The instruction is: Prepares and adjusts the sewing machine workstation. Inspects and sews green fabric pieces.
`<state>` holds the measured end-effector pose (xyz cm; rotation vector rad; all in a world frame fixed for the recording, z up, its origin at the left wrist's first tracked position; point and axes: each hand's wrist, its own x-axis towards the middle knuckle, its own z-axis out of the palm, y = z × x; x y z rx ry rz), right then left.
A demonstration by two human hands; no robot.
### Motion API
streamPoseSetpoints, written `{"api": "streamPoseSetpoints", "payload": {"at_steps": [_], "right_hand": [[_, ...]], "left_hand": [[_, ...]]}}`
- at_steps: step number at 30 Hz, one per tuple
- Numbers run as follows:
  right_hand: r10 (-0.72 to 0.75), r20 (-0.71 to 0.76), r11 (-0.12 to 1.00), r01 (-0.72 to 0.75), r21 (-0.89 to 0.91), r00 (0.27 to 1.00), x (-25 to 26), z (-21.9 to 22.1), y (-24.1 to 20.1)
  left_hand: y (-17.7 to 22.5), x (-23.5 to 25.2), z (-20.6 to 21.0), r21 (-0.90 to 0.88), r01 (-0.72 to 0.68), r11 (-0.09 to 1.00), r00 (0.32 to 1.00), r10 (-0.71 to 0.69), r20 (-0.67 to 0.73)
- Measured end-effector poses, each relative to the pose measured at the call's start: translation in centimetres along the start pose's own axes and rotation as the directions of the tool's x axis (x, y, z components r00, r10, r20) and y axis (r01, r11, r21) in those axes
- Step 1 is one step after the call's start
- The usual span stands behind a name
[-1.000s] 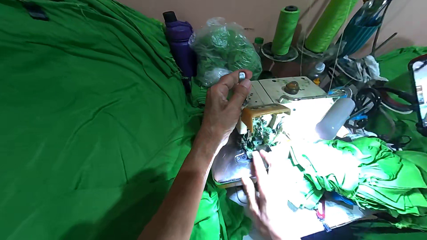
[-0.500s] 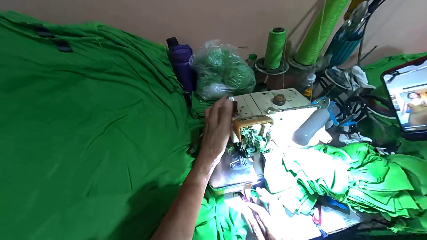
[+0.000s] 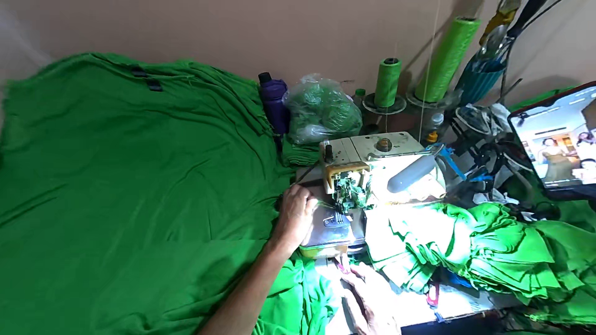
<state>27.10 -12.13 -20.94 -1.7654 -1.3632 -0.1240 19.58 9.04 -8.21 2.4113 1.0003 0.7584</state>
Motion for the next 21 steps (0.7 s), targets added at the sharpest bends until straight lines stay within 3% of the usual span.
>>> {"api": "streamPoseSetpoints", "payload": {"at_steps": [4, 7, 11, 17, 21], "right_hand": [[0.01, -0.018, 1.0, -0.01, -0.02, 1.0, -0.1, 0.0, -0.1], [0.0, -0.021, 0.999, -0.001, -0.041, 1.0, -0.1, -0.1, 0.0], [-0.011, -0.043, 0.998, 0.009, -0.06, 0.999, -0.1, 0.0, 0.1], [-0.016, -0.043, 0.998, 0.013, -0.067, 0.999, -0.1, 0.2, 0.3], [-0.015, -0.05, 0.997, 0.012, -0.07, 0.999, -0.2, 0.3, 0.4]], "left_hand": [[-0.6, -0.5, -0.9, 0.094, 0.135, 0.986, 0.99, -0.131, -0.044], [-0.1, -0.3, -1.9, 0.185, 0.198, 0.963, 0.975, -0.213, 0.065], [0.2, -0.4, -2.7, 0.172, 0.204, 0.964, 0.963, -0.229, 0.144], [0.1, -0.3, -3.0, -0.102, 0.199, 0.975, 0.978, -0.19, 0.087], [0.4, -0.3, -2.9, -0.366, 0.272, 0.89, 0.961, -0.232, 0.149]]}}
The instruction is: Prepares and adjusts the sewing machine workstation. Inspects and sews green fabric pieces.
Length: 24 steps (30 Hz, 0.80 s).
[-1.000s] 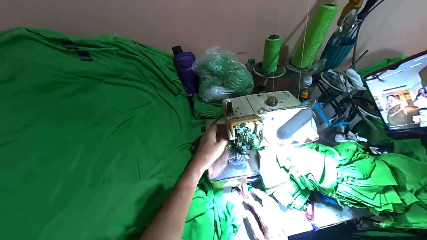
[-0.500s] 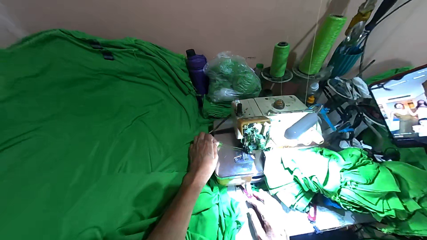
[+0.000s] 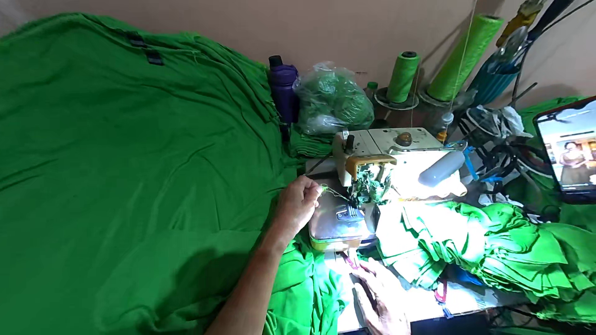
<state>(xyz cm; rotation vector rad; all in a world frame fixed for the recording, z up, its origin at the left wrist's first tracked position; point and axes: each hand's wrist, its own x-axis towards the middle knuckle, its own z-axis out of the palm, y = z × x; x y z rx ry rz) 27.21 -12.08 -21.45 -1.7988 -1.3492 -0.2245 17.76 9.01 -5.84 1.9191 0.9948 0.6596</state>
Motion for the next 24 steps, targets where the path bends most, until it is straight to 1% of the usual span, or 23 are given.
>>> {"api": "streamPoseSetpoints", "payload": {"at_steps": [2, 3, 4, 6, 8, 9, 10, 11, 12, 13, 15, 16, 17, 18, 20, 24], "right_hand": [[-0.005, 0.005, 1.0, 0.005, -0.006, 1.0, 0.0, -0.1, -0.1], [-0.004, 0.007, 1.0, 0.004, -0.005, 1.0, 0.1, -0.1, -0.1], [-0.001, 0.008, 1.0, 0.001, -0.002, 1.0, 0.1, -0.1, -0.1], [-0.006, 0.002, 1.0, 0.006, -0.007, 1.0, 0.0, -0.1, -0.1], [-0.013, -0.007, 1.0, 0.013, -0.015, 1.0, -0.1, 0.1, 0.0], [-0.016, -0.012, 1.0, 0.016, -0.017, 1.0, -0.1, 0.1, 0.1], [-0.016, -0.017, 1.0, 0.016, -0.016, 1.0, 0.0, 0.1, 0.1], [-0.013, -0.017, 1.0, 0.012, -0.012, 1.0, -0.1, 0.1, 0.1], [-0.01, -0.016, 1.0, 0.01, -0.006, 1.0, -0.1, 0.1, 0.0], [-0.007, -0.008, 1.0, 0.007, 0.0, 1.0, -0.1, 0.0, 0.0], [-0.007, 0.002, 1.0, 0.007, 0.003, 1.0, 0.0, -0.1, -0.1], [-0.01, 0.0, 1.0, 0.01, -0.001, 1.0, 0.1, -0.1, -0.1], [-0.012, -0.002, 1.0, 0.012, -0.003, 1.0, 0.1, -0.1, -0.1], [-0.009, -0.004, 1.0, 0.009, -0.009, 1.0, 0.1, -0.1, -0.1], [-0.002, 0.002, 1.0, 0.002, -0.005, 1.0, 0.1, -0.2, -0.3], [0.004, 0.006, 1.0, -0.004, 0.01, 1.0, 0.3, -0.3, -0.4]], "left_hand": [[0.3, -0.2, 0.2, -0.22, 0.074, 0.973, 0.997, -0.068, 0.035], [0.6, -0.3, 0.3, -0.337, 0.113, 0.935, 0.993, -0.101, 0.053], [0.8, -0.4, 0.5, -0.454, 0.15, 0.878, 0.989, -0.132, 0.071], [1.2, -0.6, 1.0, -0.661, 0.215, 0.719, 0.975, -0.202, 0.097], [1.5, -0.7, 1.4, -0.781, 0.262, 0.566, 0.954, -0.273, 0.122], [1.6, -0.8, 1.5, -0.808, 0.281, 0.517, 0.944, -0.3, 0.137], [1.8, -0.8, 1.5, -0.812, 0.298, 0.502, 0.938, -0.313, 0.151], [1.8, -0.8, 1.5, -0.793, 0.308, 0.525, 0.937, -0.312, 0.157], [1.7, -0.9, 1.5, -0.749, 0.302, 0.59, 0.946, -0.282, 0.159], [1.5, -0.9, 1.5, -0.671, 0.27, 0.691, 0.962, -0.223, 0.158], [1.0, -0.9, 1.9, -0.436, 0.134, 0.89, 0.988, -0.088, 0.125], [0.7, -0.8, 2.2, -0.297, 0.051, 0.954, 0.995, -0.024, 0.094], [0.5, -0.8, 2.6, -0.162, -0.026, 0.986, 0.997, 0.036, 0.063], [0.3, -1.0, 3.0, -0.049, -0.095, 0.994, 0.994, 0.097, 0.042], [0.1, -1.5, 3.4, 0.1, -0.221, 0.97, 0.975, 0.221, 0.009], [0.2, -2.0, 4.1, 0.268, -0.346, 0.899, 0.929, 0.369, -0.038]]}}
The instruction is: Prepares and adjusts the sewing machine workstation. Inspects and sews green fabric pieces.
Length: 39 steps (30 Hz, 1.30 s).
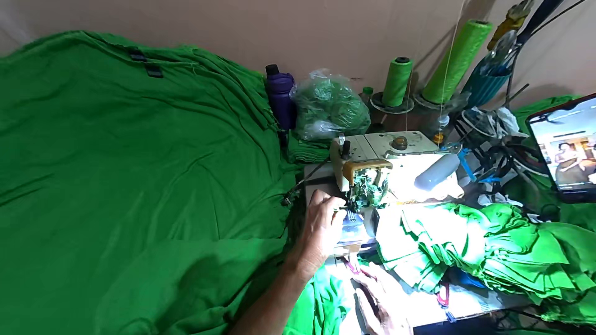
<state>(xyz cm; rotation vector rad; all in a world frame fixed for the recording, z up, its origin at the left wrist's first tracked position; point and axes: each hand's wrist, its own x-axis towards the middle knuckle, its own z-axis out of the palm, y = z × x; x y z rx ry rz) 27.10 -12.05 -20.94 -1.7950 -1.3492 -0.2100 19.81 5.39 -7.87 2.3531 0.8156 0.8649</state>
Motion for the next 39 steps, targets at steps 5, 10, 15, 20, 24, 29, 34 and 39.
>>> {"api": "streamPoseSetpoints", "payload": {"at_steps": [5, 10, 15, 20, 24, 29, 34, 39], "right_hand": [[-0.014, -0.009, 1.0, 0.014, -0.018, 1.0, -0.1, 0.1, 0.0], [-0.014, -0.019, 1.0, 0.013, -0.025, 1.0, -0.3, 0.1, 0.2], [-0.005, -0.008, 1.0, 0.005, -0.02, 1.0, -0.2, -0.1, -0.1], [-0.04, 0.016, 0.966, 0.034, 0.255, 0.999, 0.4, -2.1, -0.2], [-0.069, -0.251, 0.997, 0.077, 0.024, 0.965, 4.7, -9.7, -0.2], [0.068, -0.198, 0.982, -0.101, -0.161, 0.978, 11.5, -18.7, 4.6], [0.35, -0.009, 0.934, -0.35, -0.075, 0.937, 15.5, -18.8, 8.4], [0.279, 0.043, 0.935, -0.261, -0.24, 0.959, 16.5, -16.6, 7.4]], "left_hand": [[-0.5, -0.2, 0.7, 0.08, -0.063, 0.995, 0.996, 0.068, -0.052], [-0.6, 0.0, 0.7, 0.063, -0.045, 0.997, 0.998, 0.048, -0.047], [-0.4, 0.0, 0.8, 0.055, -0.092, 0.994, 0.991, 0.097, -0.092], [-1.1, 0.0, 1.0, 0.117, -0.23, 0.966, 0.969, 0.239, -0.063], [-1.4, 0.1, 0.8, 0.155, -0.22, 0.963, 0.973, 0.228, -0.039], [-1.4, 0.2, 0.8, 0.128, -0.186, 0.974, 0.982, 0.189, -0.017], [-1.1, 0.2, 0.6, 0.123, -0.157, 0.98, 0.988, 0.156, 0.018], [-1.1, 0.0, 0.7, 0.168, -0.18, 0.969, 0.983, 0.181, 0.01]]}}
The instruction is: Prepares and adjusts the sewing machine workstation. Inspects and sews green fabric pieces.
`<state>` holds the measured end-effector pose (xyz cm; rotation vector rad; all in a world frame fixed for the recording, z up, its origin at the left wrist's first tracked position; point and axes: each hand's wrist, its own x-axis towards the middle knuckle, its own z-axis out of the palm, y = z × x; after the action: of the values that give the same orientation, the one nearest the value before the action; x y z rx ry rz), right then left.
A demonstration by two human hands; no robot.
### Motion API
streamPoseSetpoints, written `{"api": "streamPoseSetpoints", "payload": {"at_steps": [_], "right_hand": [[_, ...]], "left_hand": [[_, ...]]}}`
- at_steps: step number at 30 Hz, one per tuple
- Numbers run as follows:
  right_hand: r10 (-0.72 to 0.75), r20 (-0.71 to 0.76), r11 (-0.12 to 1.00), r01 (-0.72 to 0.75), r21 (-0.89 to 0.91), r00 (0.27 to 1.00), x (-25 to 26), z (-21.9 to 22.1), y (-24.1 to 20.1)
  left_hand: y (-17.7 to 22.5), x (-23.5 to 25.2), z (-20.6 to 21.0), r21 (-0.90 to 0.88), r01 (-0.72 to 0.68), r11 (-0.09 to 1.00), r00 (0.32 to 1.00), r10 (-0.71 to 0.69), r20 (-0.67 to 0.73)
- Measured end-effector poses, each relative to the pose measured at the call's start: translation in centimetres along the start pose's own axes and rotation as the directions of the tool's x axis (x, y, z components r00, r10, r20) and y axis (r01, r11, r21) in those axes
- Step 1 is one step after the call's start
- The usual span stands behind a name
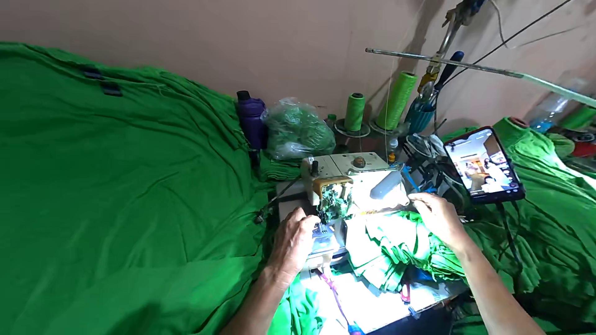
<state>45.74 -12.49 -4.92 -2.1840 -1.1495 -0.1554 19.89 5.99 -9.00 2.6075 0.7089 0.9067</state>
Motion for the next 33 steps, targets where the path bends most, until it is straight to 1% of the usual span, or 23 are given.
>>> {"api": "streamPoseSetpoints", "payload": {"at_steps": [2, 3, 5, 6, 8, 10, 11, 12, 14, 16, 18, 20, 23, 25, 27, 29, 31, 33], "right_hand": [[0.103, 0.057, 0.994, -0.101, -0.037, 0.993, 1.0, 0.3, -0.5], [0.156, 0.084, 0.988, -0.155, -0.016, 0.984, 1.6, 0.4, -0.5], [0.279, 0.145, 0.943, -0.299, 0.144, 0.949, 2.9, 1.1, -0.1], [0.337, 0.17, 0.892, -0.372, 0.256, 0.926, 3.4, 1.6, 0.2], [0.462, 0.192, 0.74, -0.495, 0.456, 0.866, 4.2, 2.6, 0.2], [0.563, 0.196, 0.584, -0.554, 0.593, 0.803, 5.0, 3.4, 0.3], [0.589, 0.212, 0.517, -0.565, 0.643, 0.78, 5.6, 3.6, 0.6], [0.594, 0.221, 0.474, -0.558, 0.681, 0.774, 6.1, 4.0, 1.1], [0.562, 0.22, 0.472, -0.528, 0.706, 0.797, 7.1, 4.9, 2.1], [0.535, 0.221, 0.521, -0.525, 0.674, 0.815, 7.7, 5.2, 2.4], [0.524, 0.204, 0.6, -0.529, 0.6, 0.827, 8.3, 5.2, 2.2], [0.524, 0.204, 0.626, -0.536, 0.566, 0.827, 8.8, 5.6, 2.8], [0.513, 0.18, 0.631, -0.511, 0.584, 0.839, 8.5, 5.5, 1.7], [0.514, 0.153, 0.634, -0.494, 0.595, 0.844, 8.4, 5.7, 1.9], [0.533, 0.132, 0.649, -0.503, 0.57, 0.836, 8.3, 5.8, 2.1], [0.556, 0.134, 0.631, -0.521, 0.575, 0.82, 7.8, 5.1, 0.7], [0.586, 0.105, 0.607, -0.521, 0.601, 0.803, 7.2, 4.8, -0.3], [0.612, 0.06, 0.604, -0.514, 0.609, 0.789, 6.7, 4.4, -1.2]], "left_hand": [[-0.1, -0.1, 0.0, -0.001, -0.009, 1.0, 1.0, 0.009, 0.002], [0.0, 0.0, 0.0, -0.005, -0.009, 1.0, 1.0, 0.009, 0.007], [0.0, 0.1, -0.1, -0.008, -0.003, 1.0, 1.0, 0.003, 0.015], [0.0, 0.1, -0.1, -0.009, 0.003, 1.0, 1.0, -0.003, 0.015], [-0.1, 0.1, 0.1, -0.005, 0.009, 1.0, 1.0, -0.009, 0.016], [-0.1, 0.1, 0.1, 0.0, 0.007, 1.0, 1.0, -0.007, 0.021], [-0.1, 0.1, 0.1, 0.001, 0.009, 1.0, 1.0, -0.009, 0.022], [0.0, 0.1, 0.1, 0.002, 0.017, 1.0, 1.0, -0.017, 0.025], [0.0, 0.2, 0.0, 0.011, 0.03, 0.999, 0.999, -0.03, 0.03], [0.0, 0.1, 0.0, 0.011, 0.033, 0.999, 0.999, -0.033, 0.035], [0.0, 0.2, -0.1, 0.009, 0.044, 0.999, 0.997, -0.044, 0.059], [0.1, 0.2, -0.2, 0.011, 0.055, 0.998, 0.996, -0.056, 0.075], [0.0, 0.1, 0.0, 0.012, 0.042, 0.999, 0.997, -0.043, 0.057], [0.2, 0.1, 0.0, 0.016, 0.042, 0.999, 0.998, -0.042, 0.047], [0.2, 0.1, -0.1, 0.019, 0.042, 0.999, 0.998, -0.043, 0.041], [0.3, 0.1, 0.0, 0.01, 0.043, 0.999, 0.999, -0.043, 0.03], [0.3, 0.1, -0.2, 0.005, 0.056, 0.998, 0.997, -0.056, 0.054], [0.4, 0.2, -0.5, 0.005, 0.067, 0.998, 0.992, -0.067, 0.109]]}}
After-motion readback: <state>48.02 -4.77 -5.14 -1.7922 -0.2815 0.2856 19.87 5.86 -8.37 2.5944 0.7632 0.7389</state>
